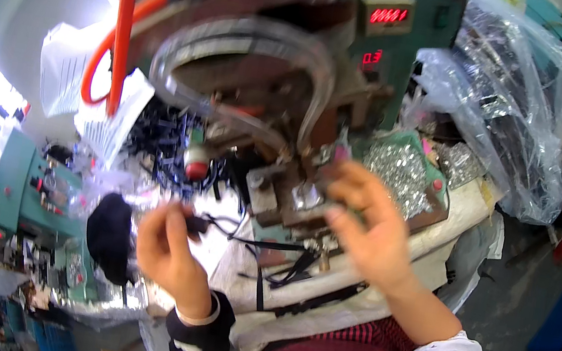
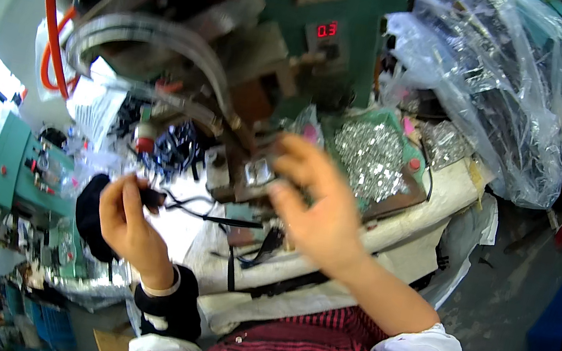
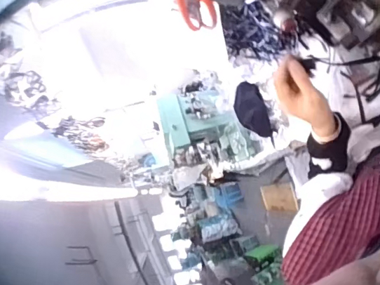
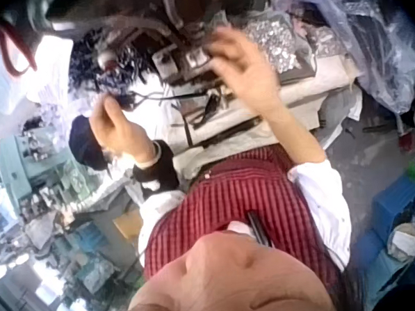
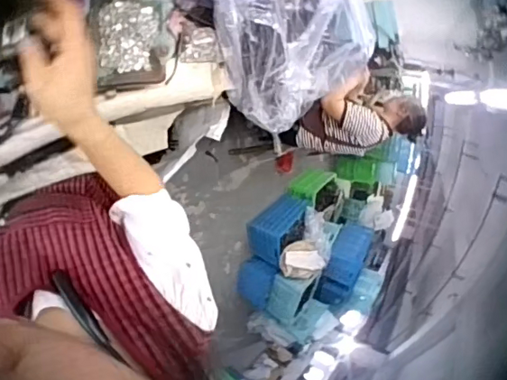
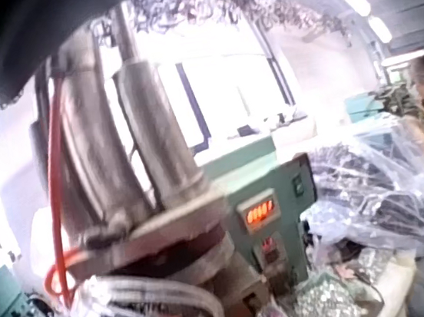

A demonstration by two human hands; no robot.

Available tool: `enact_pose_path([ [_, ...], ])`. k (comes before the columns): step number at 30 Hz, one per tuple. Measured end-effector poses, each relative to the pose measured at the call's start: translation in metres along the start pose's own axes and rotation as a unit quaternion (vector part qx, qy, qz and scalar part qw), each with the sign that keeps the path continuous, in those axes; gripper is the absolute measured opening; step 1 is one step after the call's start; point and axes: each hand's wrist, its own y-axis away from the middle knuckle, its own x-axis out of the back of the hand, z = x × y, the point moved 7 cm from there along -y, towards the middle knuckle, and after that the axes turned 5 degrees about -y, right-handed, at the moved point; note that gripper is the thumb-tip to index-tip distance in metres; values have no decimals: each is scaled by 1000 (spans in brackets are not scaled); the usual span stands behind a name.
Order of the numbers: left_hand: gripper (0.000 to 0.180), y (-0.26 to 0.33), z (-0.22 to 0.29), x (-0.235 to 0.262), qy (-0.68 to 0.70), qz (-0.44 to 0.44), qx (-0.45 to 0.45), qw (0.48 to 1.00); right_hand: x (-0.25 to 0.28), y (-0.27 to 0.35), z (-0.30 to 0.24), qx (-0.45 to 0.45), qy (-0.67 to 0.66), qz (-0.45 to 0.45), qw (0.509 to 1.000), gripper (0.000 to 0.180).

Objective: The person repeatedly picks black cords and small metal pieces, inserts them into a press machine, and removes the assembled items. The person places the finished cords into a plastic bag and continues the cycle.

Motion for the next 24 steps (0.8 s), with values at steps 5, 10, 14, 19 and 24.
enact_pose_path([
  [5, 13, 9, -48, 25, -70, -129, 85, 986, 132, 35, -3, 98, 507, 105, 850, 29],
  [10, 9, 76, -73, 22, -218, -467, 219, 829, 148, 53, 24, 124, 641, 70, 754, 30],
  [14, 9, 117, -32, -15, -175, -597, -2, 783, 130, 34, 28, 156, 634, 58, 755, 29],
  [19, 11, 211, -48, -31, -343, -669, -165, 639, 122, 14, 42, 174, 620, 46, 764, 28],
  [24, 17, 276, -100, -43, -392, -675, -196, 593, 118, 13, 45, 201, 613, 50, 762, 23],
])
